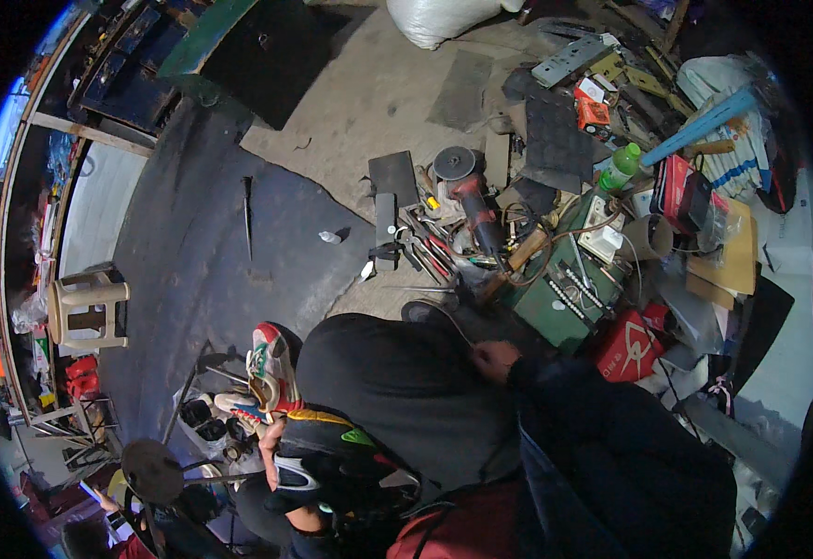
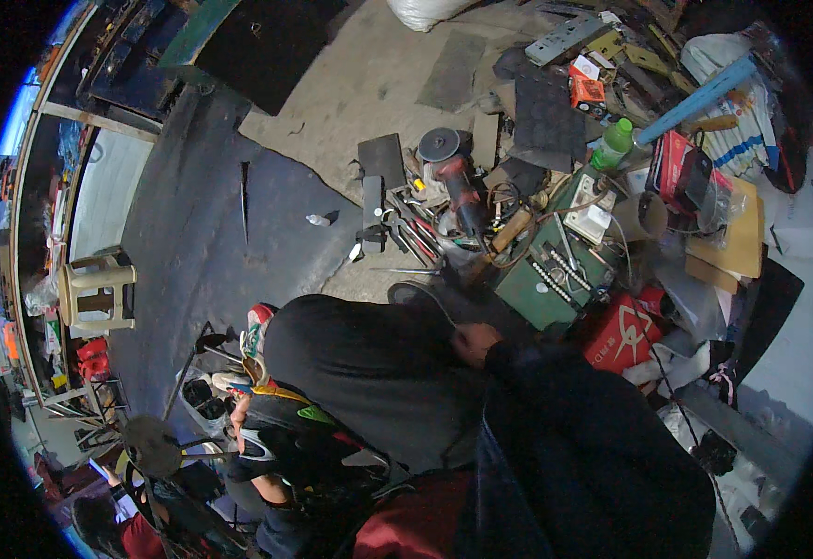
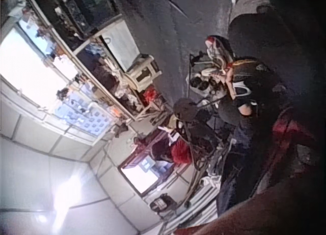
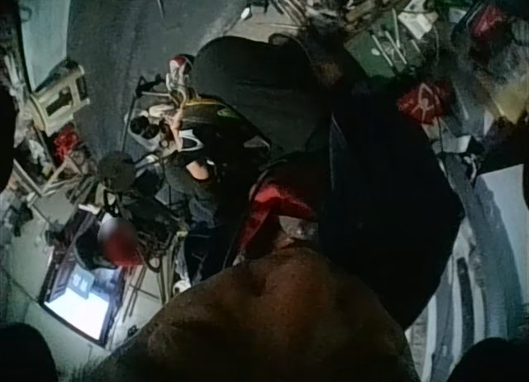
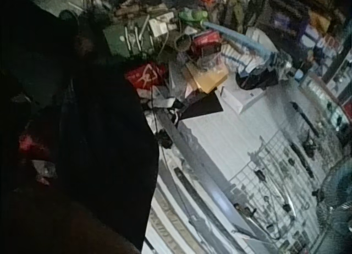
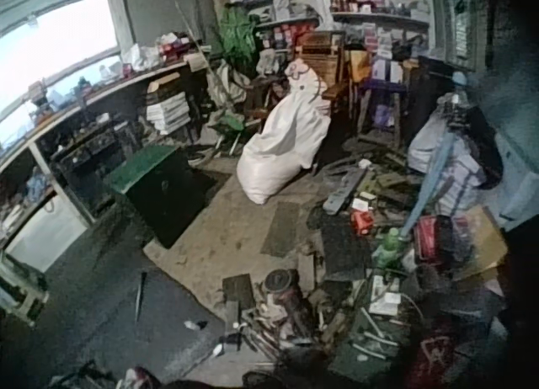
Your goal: The person sits on the floor and uses a needle and thread to stitch the upper of a black sneaker. They repeatedly pull the thread through the shoe's material, occasionally adjusting the shoe's position on their lap.
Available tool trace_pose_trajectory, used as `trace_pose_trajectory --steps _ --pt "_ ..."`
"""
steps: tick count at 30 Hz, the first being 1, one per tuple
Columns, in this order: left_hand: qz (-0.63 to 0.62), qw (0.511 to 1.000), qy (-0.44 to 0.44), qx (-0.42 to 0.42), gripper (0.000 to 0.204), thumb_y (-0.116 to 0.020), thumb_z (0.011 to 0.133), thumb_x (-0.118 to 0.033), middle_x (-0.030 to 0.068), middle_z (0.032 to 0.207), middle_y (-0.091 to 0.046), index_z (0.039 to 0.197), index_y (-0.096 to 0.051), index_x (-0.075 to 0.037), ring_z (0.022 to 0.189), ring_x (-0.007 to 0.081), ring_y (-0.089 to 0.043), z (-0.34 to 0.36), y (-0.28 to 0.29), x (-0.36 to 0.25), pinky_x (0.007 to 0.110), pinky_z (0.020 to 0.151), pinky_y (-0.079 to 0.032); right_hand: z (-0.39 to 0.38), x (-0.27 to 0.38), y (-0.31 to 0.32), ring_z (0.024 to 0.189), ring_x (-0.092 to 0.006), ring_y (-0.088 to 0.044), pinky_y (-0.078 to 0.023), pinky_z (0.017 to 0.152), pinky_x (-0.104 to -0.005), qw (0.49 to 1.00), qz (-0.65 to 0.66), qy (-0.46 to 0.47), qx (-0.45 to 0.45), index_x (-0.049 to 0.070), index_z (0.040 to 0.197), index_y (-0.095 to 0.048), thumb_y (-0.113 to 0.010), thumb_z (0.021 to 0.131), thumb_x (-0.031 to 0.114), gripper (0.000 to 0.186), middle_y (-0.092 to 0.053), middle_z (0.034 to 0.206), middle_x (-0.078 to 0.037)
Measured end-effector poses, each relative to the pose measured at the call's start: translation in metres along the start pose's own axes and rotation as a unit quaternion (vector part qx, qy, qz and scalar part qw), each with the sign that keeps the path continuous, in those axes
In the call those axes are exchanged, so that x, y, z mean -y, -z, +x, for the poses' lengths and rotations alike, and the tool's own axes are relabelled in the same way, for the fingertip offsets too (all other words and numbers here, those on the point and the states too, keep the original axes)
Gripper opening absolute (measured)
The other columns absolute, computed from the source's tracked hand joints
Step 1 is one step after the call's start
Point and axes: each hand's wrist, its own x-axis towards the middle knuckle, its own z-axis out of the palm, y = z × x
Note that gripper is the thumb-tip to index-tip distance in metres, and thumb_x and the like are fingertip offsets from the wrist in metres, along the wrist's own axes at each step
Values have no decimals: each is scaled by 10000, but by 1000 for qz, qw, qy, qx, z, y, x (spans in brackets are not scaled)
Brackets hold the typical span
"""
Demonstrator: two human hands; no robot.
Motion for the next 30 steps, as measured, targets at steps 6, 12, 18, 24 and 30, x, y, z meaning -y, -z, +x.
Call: trace_pose_trajectory --steps 6,12,18,24,30 --pt "-78 997 -12 4 473 -422 1126 -352 51 1355 -606 1468 -530 -43 1224 173 -592 1 0 4 338 1114 -447 -38 -4 27 947 -431 -713 -550 845 -537 993 14 -62 102 61 984 -735 -569 1030 499 471 -734 960 -236" --pt "-18 1000 11 21 446 -512 1035 -185 116 1377 -577 1448 -514 -16 1261 238 -571 5 7 2 400 1126 -443 -53 -24 14 973 -408 -725 -561 885 -521 993 -23 -81 87 91 1041 -746 -542 1042 496 453 -748 1025 -219" --pt "24 999 -38 10 468 -535 1026 -205 142 1377 -583 1452 -514 -12 1260 268 -577 2 15 15 415 1122 -447 -79 -53 -1 999 -397 -733 -577 913 -518 996 43 -79 23 160 1175 -739 -599 946 286 296 -767 1075 -163" --pt "79 993 -83 15 491 -559 1018 -225 168 1378 -589 1455 -513 -7 1258 298 -584 -6 25 26 429 1118 -450 -103 -70 -3 1054 -361 -736 -580 948 -483 996 19 -88 14 163 1221 -756 -639 893 260 361 -770 1129 -160" --pt "139 981 -131 13 516 -582 1009 -245 194 1379 -595 1459 -513 -3 1257 328 -590 -20 44 42 444 1114 -454 -128 -85 12 1083 -346 -727 -580 927 -476 982 133 -121 -52 145 1135 -779 -630 925 314 308 -769 1125 -156"
